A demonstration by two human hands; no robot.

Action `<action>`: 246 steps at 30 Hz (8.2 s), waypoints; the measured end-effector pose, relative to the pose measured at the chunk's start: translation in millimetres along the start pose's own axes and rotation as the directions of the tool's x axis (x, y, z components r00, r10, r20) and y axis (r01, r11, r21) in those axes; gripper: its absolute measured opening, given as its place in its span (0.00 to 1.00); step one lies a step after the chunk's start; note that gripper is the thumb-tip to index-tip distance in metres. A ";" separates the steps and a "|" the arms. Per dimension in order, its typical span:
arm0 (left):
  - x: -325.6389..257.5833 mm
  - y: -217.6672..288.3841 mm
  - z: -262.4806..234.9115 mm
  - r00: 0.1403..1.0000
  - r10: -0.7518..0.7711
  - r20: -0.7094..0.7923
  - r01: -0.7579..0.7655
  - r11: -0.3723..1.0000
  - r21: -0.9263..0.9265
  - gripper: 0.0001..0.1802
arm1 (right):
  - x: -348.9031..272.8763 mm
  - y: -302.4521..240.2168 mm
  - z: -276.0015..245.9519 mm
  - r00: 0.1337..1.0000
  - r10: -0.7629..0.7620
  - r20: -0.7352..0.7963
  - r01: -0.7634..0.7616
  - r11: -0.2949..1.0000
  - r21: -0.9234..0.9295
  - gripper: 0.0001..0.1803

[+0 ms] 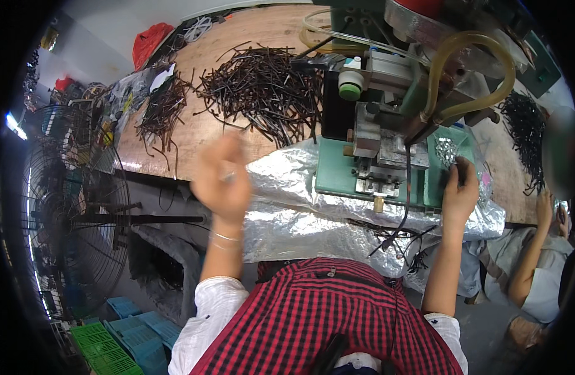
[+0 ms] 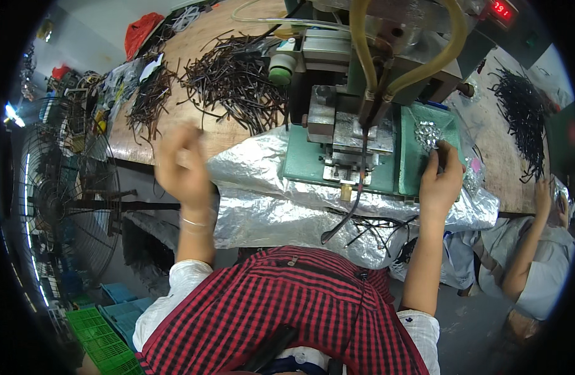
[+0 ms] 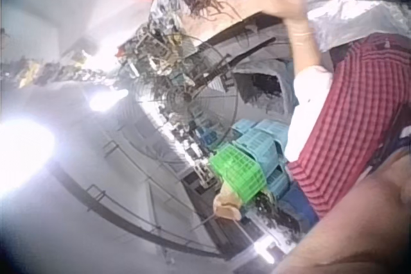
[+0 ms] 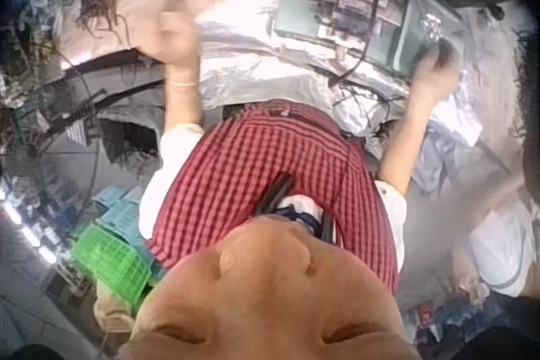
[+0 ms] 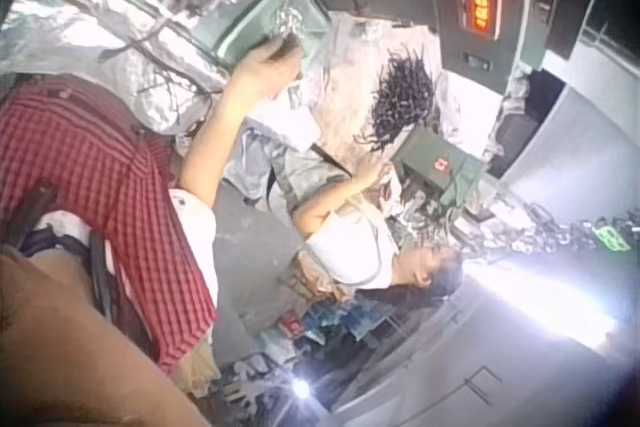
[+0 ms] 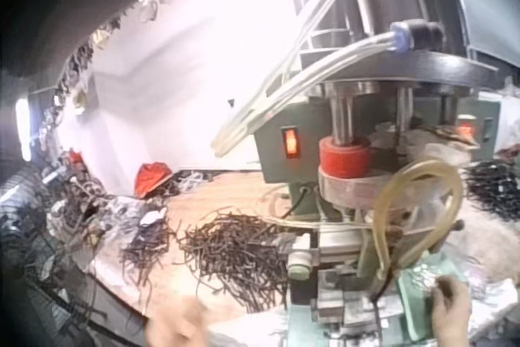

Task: The person repeatedly picks dark wire pieces from a pile, places them into a green press machine, and then picks small metallic components from a tray to attach to the wires. The process is repeated continuously with the same motions.

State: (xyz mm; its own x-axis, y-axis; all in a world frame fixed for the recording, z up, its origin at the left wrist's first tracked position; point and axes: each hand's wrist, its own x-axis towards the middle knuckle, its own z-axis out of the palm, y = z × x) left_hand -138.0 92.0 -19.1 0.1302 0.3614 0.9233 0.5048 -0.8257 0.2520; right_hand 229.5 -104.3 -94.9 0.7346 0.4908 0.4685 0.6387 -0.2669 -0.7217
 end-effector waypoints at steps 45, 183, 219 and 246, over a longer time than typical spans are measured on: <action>29.5 111.9 58.8 0.825 0.509 0.244 -0.278 0.742 -0.610 0.13 | 6.3 -149.8 -15.9 0.953 -0.162 0.256 0.024 0.883 0.469 0.26; -13.1 -149.5 74.0 0.765 0.122 0.633 -0.238 0.966 0.102 0.21 | 4.5 -13.1 3.2 0.948 -0.233 -0.217 0.210 0.970 -0.121 0.09; 73.2 51.8 79.3 0.960 -0.216 0.178 0.276 0.633 -0.723 0.08 | -6.6 -164.1 35.3 0.985 0.120 0.127 -0.174 0.593 0.786 0.31; 4.4 114.8 91.0 0.848 0.522 0.096 -0.384 0.727 -0.569 0.14 | 19.4 -4.0 -19.2 0.995 0.066 -0.073 -0.044 0.962 0.270 0.19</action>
State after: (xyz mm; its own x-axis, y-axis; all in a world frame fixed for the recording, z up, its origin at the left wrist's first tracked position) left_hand -1.8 38.2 -12.6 0.4554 -0.0833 0.8864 -0.1686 -0.9857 -0.0060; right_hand 245.6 -109.7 -73.2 0.7898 0.4105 0.4557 0.5201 -0.0542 -0.8524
